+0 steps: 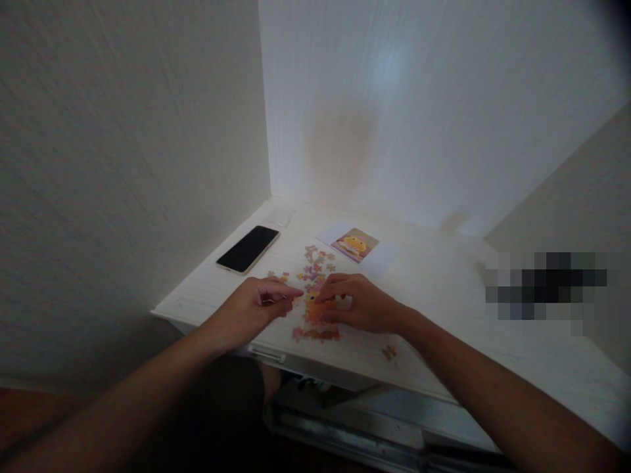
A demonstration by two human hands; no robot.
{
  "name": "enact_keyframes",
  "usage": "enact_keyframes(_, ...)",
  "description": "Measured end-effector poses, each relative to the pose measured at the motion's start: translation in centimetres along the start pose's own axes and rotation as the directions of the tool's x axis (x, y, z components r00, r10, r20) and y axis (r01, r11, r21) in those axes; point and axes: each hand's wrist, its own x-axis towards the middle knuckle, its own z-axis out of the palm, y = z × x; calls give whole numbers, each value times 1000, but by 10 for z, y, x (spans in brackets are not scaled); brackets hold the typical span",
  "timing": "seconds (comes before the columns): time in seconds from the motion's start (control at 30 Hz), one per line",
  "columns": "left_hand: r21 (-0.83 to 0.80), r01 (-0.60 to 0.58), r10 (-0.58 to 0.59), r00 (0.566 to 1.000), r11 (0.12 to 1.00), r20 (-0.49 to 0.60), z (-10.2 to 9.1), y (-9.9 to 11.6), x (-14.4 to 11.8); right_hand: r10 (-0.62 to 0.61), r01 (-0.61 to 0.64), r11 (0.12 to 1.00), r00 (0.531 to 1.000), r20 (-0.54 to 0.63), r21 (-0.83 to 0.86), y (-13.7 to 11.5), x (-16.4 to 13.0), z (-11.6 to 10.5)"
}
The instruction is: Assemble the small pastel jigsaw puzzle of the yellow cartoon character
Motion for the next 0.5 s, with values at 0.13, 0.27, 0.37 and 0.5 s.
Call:
enact_keyframes(0.13,78,-43,38,997,996,65,0,-3,-1,-32,45,996,986,162,-77,-1,-1,0)
enact_keyframes(0.27,93,8,-15,997,996,78,6,-7,-1,-25,41,996,983,181,-85,1,-2,1)
enact_keyframes(0.37,177,-30,13,995,984,97,8,-8,-1,-26,43,995,982,185,-85,2,-2,2)
enact_keyframes(0.5,279,-135,105,987,951,118,8,-8,0,-36,55,994,982,184,-96,3,-1,2)
